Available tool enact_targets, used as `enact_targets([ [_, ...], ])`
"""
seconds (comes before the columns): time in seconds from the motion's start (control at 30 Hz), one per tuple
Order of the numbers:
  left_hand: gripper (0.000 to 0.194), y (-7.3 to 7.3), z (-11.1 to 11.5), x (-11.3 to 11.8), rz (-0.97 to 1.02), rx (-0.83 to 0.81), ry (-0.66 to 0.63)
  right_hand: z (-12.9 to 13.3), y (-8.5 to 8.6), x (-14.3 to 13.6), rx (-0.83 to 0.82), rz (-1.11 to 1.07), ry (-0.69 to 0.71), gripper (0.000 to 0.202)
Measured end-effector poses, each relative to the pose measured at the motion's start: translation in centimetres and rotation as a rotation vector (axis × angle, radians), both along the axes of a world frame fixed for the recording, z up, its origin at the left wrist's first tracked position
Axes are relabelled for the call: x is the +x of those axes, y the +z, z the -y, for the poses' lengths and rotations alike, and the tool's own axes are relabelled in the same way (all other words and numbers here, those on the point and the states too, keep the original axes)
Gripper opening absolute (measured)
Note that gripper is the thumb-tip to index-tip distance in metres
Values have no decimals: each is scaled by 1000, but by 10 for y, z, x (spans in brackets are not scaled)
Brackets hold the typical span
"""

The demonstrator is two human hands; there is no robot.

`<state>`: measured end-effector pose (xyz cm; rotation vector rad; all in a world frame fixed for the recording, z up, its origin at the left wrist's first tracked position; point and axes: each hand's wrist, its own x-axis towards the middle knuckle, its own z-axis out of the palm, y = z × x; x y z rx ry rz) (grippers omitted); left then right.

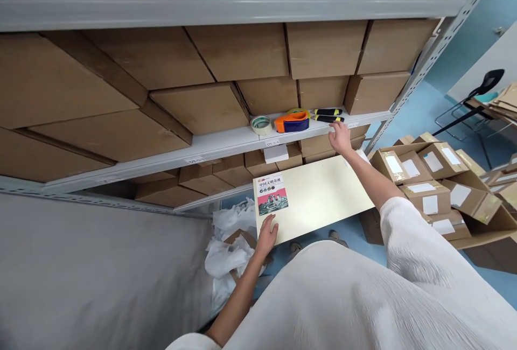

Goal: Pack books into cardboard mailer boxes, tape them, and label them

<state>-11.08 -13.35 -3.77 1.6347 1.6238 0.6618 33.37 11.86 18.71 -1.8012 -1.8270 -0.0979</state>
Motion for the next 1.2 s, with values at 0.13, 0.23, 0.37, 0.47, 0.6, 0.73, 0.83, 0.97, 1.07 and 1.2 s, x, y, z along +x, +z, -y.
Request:
enact_targets([
  [0.13,45,8,11,43,48,16,48,-44,29,27,-46,46,63,39],
  [0.23,50,9,27,76,96,-4,92,-66,31,43,-112,101,136,30],
  [0.37,55,8,56,110,153,-66,189,-86,27,60,-133,141,233,24],
  [0.47,51,10,71,125,165,-85,206,-97,27,66,-155,160,271,22],
  [0.6,52,14,74,130,161,-105,194,-101,31,67,-171,135,294,23],
  [0.73,63,16,63,126,161,-137,184,-73,27,71,-158,42,258,28],
  [0.83,67,15,53,129,154,-154,171,-24,7,77,-140,-78,165,30],
  [0.97,72,17,42,141,173,-192,150,56,-51,82,-314,-231,44,28],
  [1.07,74,19,38,148,173,-234,123,106,-104,84,-558,-225,-66,25],
  [1.2,74,19,40,148,150,-270,98,145,-160,89,-809,-133,-153,24],
])
